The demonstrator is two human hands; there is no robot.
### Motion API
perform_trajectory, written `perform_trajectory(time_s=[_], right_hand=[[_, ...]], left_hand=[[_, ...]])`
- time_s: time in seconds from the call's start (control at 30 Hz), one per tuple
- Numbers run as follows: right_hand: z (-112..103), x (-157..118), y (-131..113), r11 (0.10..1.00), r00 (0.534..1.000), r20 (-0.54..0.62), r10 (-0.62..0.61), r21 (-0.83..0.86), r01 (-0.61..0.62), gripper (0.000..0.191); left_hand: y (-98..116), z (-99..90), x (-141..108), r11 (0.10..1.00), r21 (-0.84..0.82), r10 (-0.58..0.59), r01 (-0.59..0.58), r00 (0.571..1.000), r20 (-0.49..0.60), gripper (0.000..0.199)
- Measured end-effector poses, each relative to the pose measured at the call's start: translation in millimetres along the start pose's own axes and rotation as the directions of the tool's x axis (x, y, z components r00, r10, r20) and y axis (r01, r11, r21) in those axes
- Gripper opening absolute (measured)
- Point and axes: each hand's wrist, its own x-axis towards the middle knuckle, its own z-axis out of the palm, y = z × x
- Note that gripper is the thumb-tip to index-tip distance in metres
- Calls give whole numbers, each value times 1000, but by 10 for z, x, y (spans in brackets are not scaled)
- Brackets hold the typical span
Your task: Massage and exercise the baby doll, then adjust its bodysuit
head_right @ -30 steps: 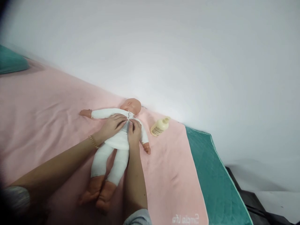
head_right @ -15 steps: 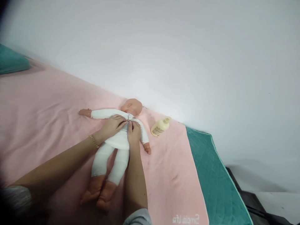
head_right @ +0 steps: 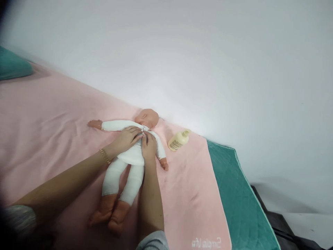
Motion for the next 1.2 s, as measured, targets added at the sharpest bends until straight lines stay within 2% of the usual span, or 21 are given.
perform_trajectory(time_s=[0.2,0.4,0.53,0.6,0.63,0.67,0.73,0.83,0.9,1.0,1.1,1.2], right_hand=[[-19,18,-49,998,998,52,47,-32,-45,37],[-38,-34,-46,996,999,13,32,81,-33,40],[-208,-98,-111,991,988,-153,-8,130,29,36],[-366,-137,-158,993,970,-243,-10,114,39,30],[-455,-160,-182,992,971,-241,-4,122,34,28],[-544,-185,-206,989,982,-188,0,146,28,27],[-700,-237,-255,978,1000,10,-22,209,19,26],[-828,-304,-329,969,964,258,-62,247,-4,31],[-836,-331,-365,970,926,373,-60,240,-34,35],[-782,-339,-374,980,875,484,-16,181,-82,35],[-724,-324,-338,985,846,531,52,110,-130,32],[-693,-306,-294,974,800,583,143,59,-218,30]], left_hand=[[2,-23,6,999,13,-37,36,998,53,45],[47,-105,-12,995,-98,-24,27,999,33,43],[172,-402,-56,993,-116,-11,18,998,60,50],[271,-642,-94,988,-151,-13,36,989,149,52],[321,-767,-115,981,-184,-19,61,975,223,51],[366,-885,-135,973,-213,-26,92,954,297,52],[428,-1069,-171,956,-273,33,104,891,453,53],[443,-1162,-204,915,-399,198,67,784,588,49],[422,-1125,-209,905,-420,238,67,738,631,47],[389,-1036,-203,915,-390,212,100,704,678,47],[363,-980,-198,911,-385,189,151,675,713,50],[319,-945,-205,908,-376,165,185,668,726,52]])
